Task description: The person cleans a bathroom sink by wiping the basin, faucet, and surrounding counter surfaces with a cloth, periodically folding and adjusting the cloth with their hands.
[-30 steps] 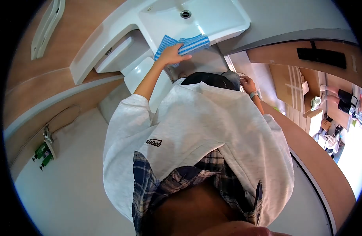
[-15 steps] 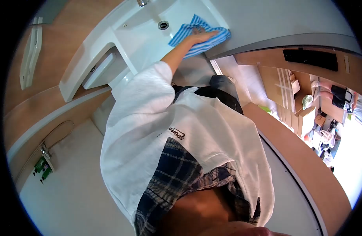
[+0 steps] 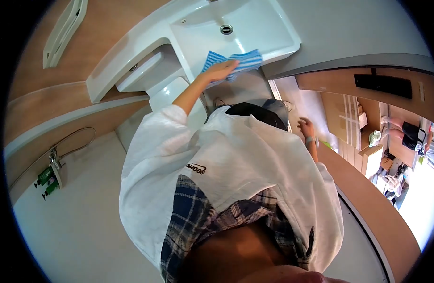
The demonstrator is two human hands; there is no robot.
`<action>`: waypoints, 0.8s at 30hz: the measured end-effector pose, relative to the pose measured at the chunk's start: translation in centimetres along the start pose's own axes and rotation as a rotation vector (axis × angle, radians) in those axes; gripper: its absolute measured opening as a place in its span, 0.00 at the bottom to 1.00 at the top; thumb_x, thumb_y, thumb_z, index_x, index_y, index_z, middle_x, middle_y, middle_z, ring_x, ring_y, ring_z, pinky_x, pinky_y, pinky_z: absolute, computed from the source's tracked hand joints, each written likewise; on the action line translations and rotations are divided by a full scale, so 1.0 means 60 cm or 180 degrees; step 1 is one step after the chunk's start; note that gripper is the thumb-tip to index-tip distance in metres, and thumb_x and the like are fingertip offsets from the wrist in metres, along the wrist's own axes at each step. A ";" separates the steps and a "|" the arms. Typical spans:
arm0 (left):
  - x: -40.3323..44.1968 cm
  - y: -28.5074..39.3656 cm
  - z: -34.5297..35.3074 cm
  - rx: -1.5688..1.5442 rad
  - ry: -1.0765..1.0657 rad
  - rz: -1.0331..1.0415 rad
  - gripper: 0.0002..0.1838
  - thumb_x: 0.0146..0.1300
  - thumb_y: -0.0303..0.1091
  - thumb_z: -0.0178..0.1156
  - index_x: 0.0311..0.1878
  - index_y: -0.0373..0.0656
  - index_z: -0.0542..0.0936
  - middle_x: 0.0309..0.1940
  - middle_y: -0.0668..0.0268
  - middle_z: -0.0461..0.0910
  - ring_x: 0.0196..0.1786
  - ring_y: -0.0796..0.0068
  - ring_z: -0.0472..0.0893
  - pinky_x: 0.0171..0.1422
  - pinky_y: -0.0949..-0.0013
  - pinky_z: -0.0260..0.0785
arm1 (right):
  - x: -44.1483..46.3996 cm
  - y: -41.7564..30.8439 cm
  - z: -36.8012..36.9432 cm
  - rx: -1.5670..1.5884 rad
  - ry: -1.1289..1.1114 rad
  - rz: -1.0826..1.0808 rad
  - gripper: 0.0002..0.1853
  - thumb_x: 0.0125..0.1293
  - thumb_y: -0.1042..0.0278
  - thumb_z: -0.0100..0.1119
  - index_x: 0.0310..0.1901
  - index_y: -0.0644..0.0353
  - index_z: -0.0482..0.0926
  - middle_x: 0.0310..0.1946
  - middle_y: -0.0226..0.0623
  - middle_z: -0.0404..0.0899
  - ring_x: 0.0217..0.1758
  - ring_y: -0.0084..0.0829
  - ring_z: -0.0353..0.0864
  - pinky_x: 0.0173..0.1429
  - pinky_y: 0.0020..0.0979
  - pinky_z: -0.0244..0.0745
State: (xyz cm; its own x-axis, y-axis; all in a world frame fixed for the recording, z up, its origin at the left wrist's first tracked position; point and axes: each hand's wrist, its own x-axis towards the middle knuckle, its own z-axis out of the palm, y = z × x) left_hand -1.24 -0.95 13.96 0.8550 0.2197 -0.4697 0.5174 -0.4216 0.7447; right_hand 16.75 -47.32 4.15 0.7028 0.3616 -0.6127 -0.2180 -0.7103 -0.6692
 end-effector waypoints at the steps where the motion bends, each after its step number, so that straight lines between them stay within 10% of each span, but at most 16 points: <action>1: -0.017 -0.029 -0.011 -0.0009 -0.0088 -0.0191 0.42 0.64 0.68 0.33 0.71 0.44 0.57 0.67 0.51 0.62 0.71 0.54 0.60 0.73 0.64 0.49 | 0.004 -0.034 0.020 -0.0022 -0.0116 -0.0196 0.16 0.61 0.67 0.55 0.50 0.62 0.78 0.36 0.40 0.83 0.35 0.29 0.83 0.38 0.28 0.76; 6: -0.018 -0.029 -0.017 0.0107 -0.0264 -0.0600 0.43 0.64 0.69 0.29 0.68 0.42 0.63 0.69 0.49 0.58 0.72 0.51 0.57 0.75 0.62 0.44 | -0.021 -0.084 0.099 -0.0509 -0.0355 -0.0646 0.16 0.63 0.67 0.54 0.51 0.62 0.77 0.36 0.39 0.83 0.35 0.28 0.82 0.41 0.28 0.76; 13: 0.125 -0.094 0.006 0.0214 -0.0614 -0.0715 0.51 0.56 0.76 0.36 0.74 0.51 0.45 0.73 0.44 0.25 0.75 0.49 0.26 0.74 0.45 0.23 | -0.109 0.104 0.039 -0.0519 -0.0125 -0.0091 0.15 0.60 0.63 0.56 0.46 0.61 0.80 0.29 0.38 0.83 0.32 0.29 0.82 0.40 0.29 0.75; 16: 0.210 -0.107 0.040 -0.0147 -0.0552 -0.0621 0.52 0.55 0.77 0.37 0.74 0.49 0.44 0.72 0.43 0.25 0.75 0.49 0.25 0.74 0.45 0.23 | -0.130 0.320 0.000 0.0137 0.0242 -0.0172 0.15 0.58 0.64 0.57 0.44 0.62 0.81 0.29 0.39 0.83 0.31 0.29 0.83 0.39 0.31 0.76; 24: 0.401 0.031 0.116 -0.0405 0.0149 -0.0094 0.58 0.51 0.78 0.44 0.74 0.44 0.40 0.71 0.41 0.23 0.75 0.49 0.26 0.75 0.48 0.25 | -0.196 0.301 -0.064 -0.0379 0.0298 0.0545 0.14 0.58 0.65 0.56 0.44 0.62 0.81 0.30 0.40 0.83 0.31 0.29 0.83 0.39 0.31 0.76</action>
State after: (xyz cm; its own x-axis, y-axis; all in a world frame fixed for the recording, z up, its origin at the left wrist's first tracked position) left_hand 20.06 -2.56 0.71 0.8384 0.2726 -0.4719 0.5401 -0.3000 0.7863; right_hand 7.15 -66.69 0.88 0.7234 0.1758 -0.6677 -0.2620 -0.8249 -0.5009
